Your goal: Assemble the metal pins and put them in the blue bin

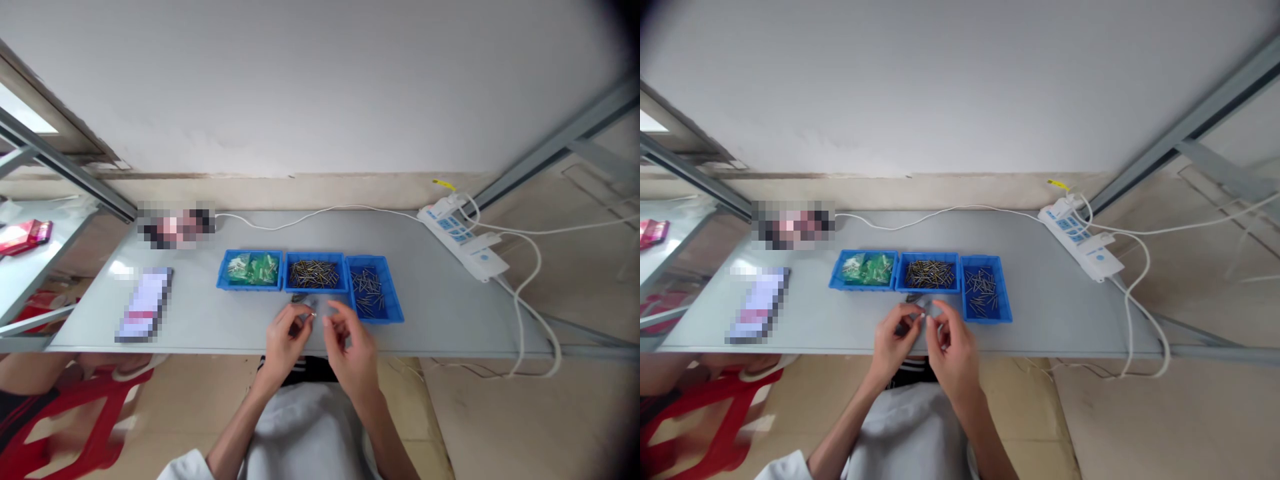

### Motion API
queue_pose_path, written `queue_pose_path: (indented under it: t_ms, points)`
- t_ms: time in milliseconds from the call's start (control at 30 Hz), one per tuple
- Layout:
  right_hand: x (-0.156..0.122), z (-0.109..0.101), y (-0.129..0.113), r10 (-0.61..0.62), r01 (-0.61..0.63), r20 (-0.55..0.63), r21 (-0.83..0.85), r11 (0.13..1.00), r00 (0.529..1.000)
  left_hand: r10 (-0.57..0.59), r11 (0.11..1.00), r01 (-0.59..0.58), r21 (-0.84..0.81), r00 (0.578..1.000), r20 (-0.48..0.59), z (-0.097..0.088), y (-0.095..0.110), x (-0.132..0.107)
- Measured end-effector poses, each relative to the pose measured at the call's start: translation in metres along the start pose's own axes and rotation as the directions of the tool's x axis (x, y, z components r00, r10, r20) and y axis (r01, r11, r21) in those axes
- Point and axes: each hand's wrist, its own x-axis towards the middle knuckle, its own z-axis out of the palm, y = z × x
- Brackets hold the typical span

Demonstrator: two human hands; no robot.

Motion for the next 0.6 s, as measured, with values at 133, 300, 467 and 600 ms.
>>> queue_pose_path:
  t_ms: [133, 300, 467, 600]
  points:
    - [-0.001, -0.024, 0.013, 0.053, -0.078, -0.116, -0.228, 0.971, 0.992, -0.040, 0.999, 0.042, 0.030, 0.998, -0.047, 0.001, 0.004, 0.002]
    - [-0.009, -0.037, 0.023, 0.120, -0.137, -0.065, -0.421, 0.897, 0.991, -0.064, 0.996, 0.067, 0.051, 0.997, -0.051, 0.003, 0.002, 0.001]
    - [-0.015, -0.028, 0.028, 0.118, -0.148, -0.095, -0.461, 0.875, 0.989, -0.063, 0.997, 0.066, 0.051, 0.996, -0.057, 0.003, 0.001, 0.000]
    - [-0.015, -0.026, 0.031, 0.081, -0.130, -0.123, -0.477, 0.869, 0.989, -0.057, 0.997, 0.061, 0.054, 0.996, -0.066, 0.003, 0.003, 0.001]
